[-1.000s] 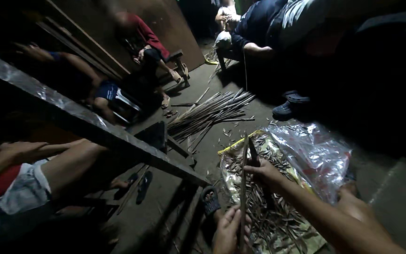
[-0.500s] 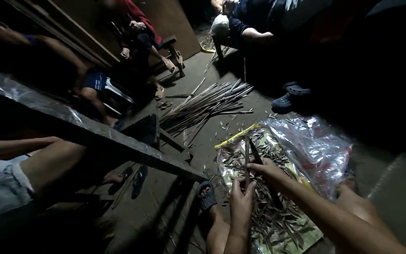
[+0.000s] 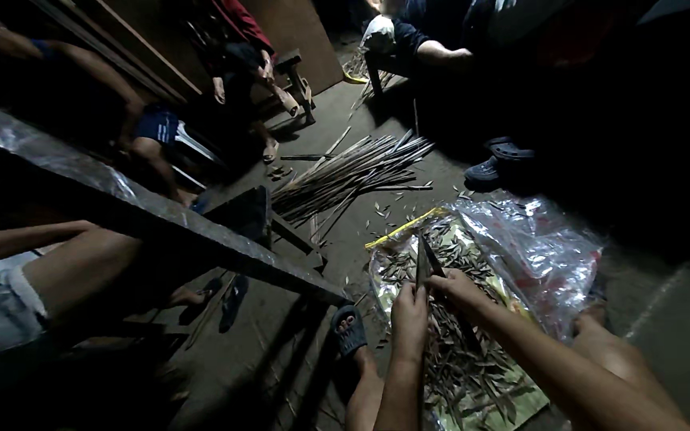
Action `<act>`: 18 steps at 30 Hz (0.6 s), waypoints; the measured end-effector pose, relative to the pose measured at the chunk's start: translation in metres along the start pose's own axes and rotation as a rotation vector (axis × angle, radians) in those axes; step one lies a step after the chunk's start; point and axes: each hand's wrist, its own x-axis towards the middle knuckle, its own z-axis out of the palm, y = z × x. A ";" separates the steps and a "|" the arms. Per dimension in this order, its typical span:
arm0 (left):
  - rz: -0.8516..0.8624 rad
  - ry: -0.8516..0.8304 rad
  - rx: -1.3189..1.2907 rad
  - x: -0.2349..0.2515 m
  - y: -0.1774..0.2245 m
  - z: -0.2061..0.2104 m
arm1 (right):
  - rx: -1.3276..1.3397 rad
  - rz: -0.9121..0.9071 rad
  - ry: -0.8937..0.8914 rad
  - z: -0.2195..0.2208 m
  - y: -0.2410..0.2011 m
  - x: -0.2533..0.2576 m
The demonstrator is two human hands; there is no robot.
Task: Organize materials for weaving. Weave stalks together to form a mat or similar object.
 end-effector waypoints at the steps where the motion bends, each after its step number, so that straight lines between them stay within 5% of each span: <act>1: 0.019 0.011 0.010 0.002 0.000 0.001 | 0.021 -0.031 0.014 0.000 -0.001 -0.001; 4: 0.011 0.012 -0.053 -0.002 -0.005 0.006 | 0.024 -0.122 0.101 -0.002 0.000 0.001; 10: -0.091 -0.062 -0.354 -0.009 -0.015 -0.001 | 0.035 -0.016 0.074 -0.001 0.006 0.002; 18: -0.114 -0.118 -0.198 -0.004 -0.010 0.001 | 0.052 0.030 0.069 0.002 0.011 -0.002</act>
